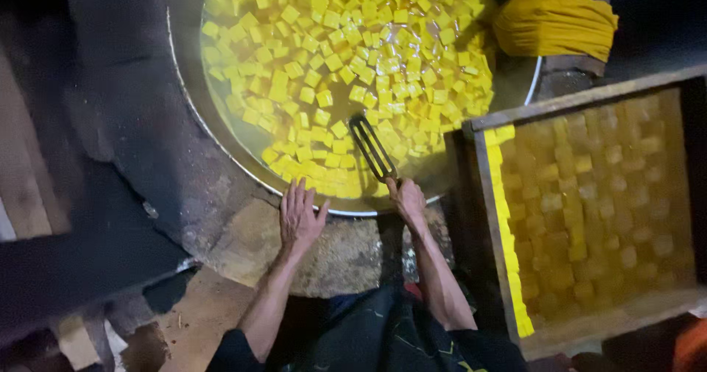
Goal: The person uses a slotted skimmer to scoop fried yellow tofu cubes out of a large vat of hot liquid and transfers them into a wooden tray, arranging the cubes in rows. The person occasionally steadies the tray by hand and stacks filled trays aside.
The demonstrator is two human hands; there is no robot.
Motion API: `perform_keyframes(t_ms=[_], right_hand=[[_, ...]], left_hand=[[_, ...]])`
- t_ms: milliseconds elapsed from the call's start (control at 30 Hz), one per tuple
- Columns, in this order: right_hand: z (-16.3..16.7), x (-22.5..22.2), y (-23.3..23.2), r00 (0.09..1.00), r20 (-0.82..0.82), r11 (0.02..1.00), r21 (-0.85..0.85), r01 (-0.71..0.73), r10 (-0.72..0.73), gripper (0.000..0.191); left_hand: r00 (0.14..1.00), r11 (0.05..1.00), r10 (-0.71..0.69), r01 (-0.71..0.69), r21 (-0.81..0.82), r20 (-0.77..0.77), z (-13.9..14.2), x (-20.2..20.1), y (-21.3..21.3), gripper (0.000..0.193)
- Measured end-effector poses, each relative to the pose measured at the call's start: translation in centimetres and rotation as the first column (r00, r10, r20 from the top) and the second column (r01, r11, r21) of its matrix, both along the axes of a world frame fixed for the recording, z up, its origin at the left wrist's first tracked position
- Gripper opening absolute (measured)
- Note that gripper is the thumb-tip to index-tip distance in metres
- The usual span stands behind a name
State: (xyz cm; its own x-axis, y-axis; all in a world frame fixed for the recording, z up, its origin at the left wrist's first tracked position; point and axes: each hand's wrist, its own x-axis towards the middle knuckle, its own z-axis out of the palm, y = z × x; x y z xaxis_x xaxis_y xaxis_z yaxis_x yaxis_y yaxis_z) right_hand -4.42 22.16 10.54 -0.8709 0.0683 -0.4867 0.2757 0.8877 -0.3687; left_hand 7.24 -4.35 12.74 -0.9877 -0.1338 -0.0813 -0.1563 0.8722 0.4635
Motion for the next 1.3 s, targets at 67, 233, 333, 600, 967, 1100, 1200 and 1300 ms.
perform_keyframes(t_ms=[67,233,333,600,967,1100,1200,1300], right_hand=[[-1.4,-2.6,-2.2,1.000,-0.016,0.999,-0.048,0.018,-0.019,0.052],[-3.6,-11.6,-6.3,0.984,-0.132,0.993,0.018,-0.116,0.117,0.045],[-3.9,-15.0,-7.3,0.934,-0.241,0.962,-0.006,-0.272,0.263,0.047],[-4.6,-11.8,-12.9,0.982,0.095,0.776,-0.601,0.190,-0.166,0.045],[-1.7,-3.4,-4.6,0.919,0.142,0.825,-0.408,0.392,-0.367,0.043],[-2.0,-6.2,-1.6,0.982,-0.032,0.981,-0.066,0.185,-0.188,0.051],[-3.2,-9.4,-1.2,0.987,-0.145,0.992,-0.117,0.053,-0.070,0.053],[-3.7,-12.5,-1.9,0.964,-0.264,0.993,-0.103,-0.058,0.029,0.058]], left_hand=[[0.999,1.000,0.014,-0.014,0.018,0.043,0.4,-0.3,-0.2,0.054],[0.997,0.998,0.023,-0.027,0.051,0.070,0.6,-1.4,-0.7,0.054],[0.996,0.997,0.022,-0.028,0.071,0.082,0.5,-1.5,-1.0,0.055],[0.998,0.995,0.025,-0.030,0.095,0.055,0.3,-1.4,-1.4,0.053],[0.999,0.996,0.015,-0.018,0.083,0.041,1.2,-0.9,-0.9,0.052],[0.999,0.995,0.026,-0.028,0.094,0.021,1.5,-0.9,-0.8,0.048],[0.999,0.993,0.035,-0.036,0.108,0.009,1.6,-1.0,-0.8,0.045],[0.998,0.990,0.055,-0.054,0.131,-0.004,1.5,-1.1,-0.8,0.044]])
